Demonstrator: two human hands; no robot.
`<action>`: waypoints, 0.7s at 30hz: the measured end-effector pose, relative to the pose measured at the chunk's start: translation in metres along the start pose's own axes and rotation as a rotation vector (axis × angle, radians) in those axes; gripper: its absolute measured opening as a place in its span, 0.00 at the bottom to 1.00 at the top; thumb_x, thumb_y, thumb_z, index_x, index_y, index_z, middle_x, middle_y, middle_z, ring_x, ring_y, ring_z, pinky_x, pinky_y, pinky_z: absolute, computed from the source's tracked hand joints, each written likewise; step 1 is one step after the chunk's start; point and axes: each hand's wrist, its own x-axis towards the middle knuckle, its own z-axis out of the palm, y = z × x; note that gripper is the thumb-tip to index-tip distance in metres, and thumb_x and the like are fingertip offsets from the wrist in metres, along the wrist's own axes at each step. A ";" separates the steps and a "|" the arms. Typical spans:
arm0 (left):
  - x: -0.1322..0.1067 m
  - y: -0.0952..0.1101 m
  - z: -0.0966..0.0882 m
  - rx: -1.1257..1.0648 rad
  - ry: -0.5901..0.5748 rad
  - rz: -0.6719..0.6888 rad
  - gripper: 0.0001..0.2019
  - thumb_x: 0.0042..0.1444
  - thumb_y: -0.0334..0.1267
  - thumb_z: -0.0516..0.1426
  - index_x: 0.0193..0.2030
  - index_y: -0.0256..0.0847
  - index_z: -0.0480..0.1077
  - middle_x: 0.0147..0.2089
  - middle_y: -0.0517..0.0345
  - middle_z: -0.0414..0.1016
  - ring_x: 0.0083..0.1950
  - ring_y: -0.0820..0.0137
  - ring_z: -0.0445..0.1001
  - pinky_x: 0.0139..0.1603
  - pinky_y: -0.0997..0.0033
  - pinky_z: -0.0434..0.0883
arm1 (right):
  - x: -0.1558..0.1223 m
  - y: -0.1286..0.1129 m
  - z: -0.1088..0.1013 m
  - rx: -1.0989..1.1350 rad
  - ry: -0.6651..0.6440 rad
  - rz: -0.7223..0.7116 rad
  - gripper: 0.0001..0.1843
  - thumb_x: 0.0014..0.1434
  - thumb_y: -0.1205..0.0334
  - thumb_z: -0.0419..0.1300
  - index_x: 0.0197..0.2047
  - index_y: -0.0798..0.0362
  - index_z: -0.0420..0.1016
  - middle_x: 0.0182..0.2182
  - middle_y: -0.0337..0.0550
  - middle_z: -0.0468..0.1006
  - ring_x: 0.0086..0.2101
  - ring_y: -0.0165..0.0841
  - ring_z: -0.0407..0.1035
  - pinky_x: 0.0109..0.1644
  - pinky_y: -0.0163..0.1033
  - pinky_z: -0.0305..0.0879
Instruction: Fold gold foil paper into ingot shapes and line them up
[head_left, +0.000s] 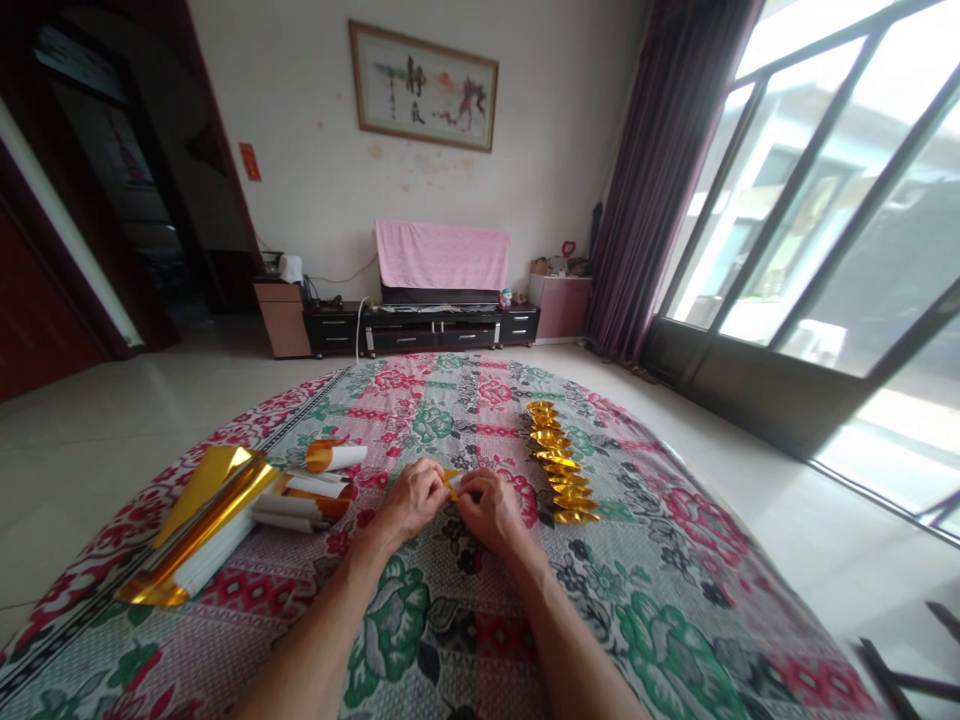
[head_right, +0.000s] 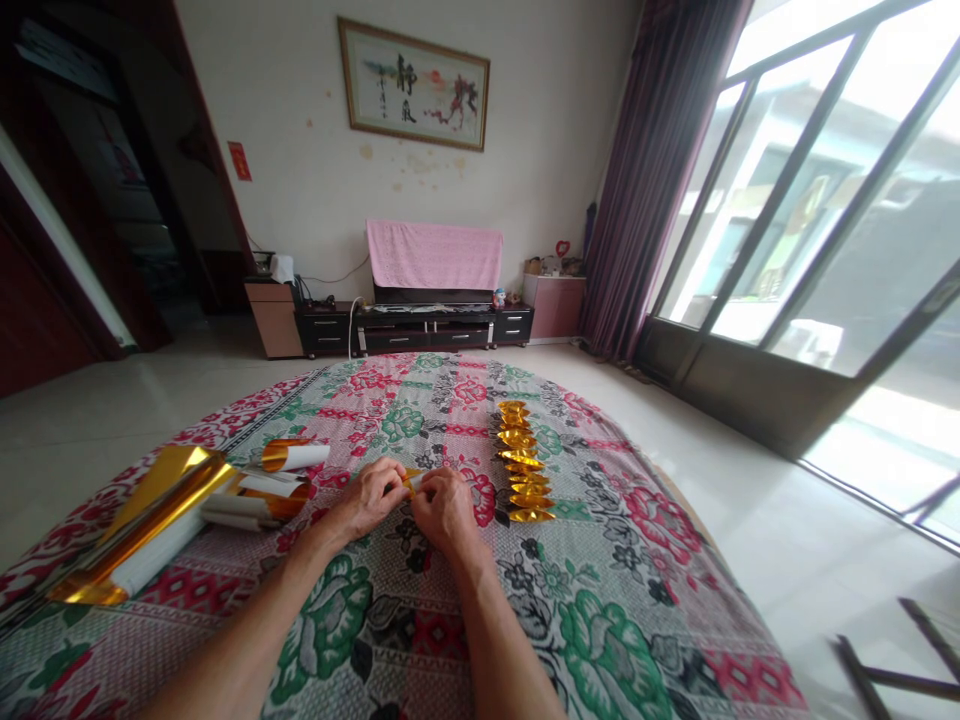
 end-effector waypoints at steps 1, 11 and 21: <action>0.000 0.000 0.000 -0.003 0.003 0.000 0.09 0.53 0.33 0.53 0.22 0.39 0.67 0.37 0.55 0.70 0.40 0.70 0.69 0.46 0.67 0.67 | 0.000 0.000 0.000 -0.012 0.003 0.005 0.10 0.47 0.71 0.56 0.22 0.52 0.78 0.31 0.41 0.78 0.32 0.30 0.70 0.39 0.32 0.63; 0.000 0.003 -0.002 -0.013 -0.014 -0.014 0.09 0.52 0.32 0.53 0.22 0.39 0.66 0.37 0.54 0.70 0.40 0.70 0.69 0.46 0.66 0.67 | 0.000 0.001 0.007 -0.127 0.003 0.045 0.07 0.49 0.70 0.57 0.24 0.54 0.75 0.31 0.43 0.76 0.34 0.30 0.68 0.40 0.32 0.60; 0.000 0.000 -0.003 -0.078 0.001 -0.002 0.04 0.51 0.30 0.54 0.27 0.39 0.68 0.35 0.56 0.70 0.40 0.70 0.69 0.46 0.67 0.67 | 0.001 0.001 0.003 -0.132 -0.047 0.004 0.06 0.50 0.68 0.58 0.29 0.50 0.76 0.32 0.41 0.73 0.36 0.31 0.65 0.41 0.33 0.58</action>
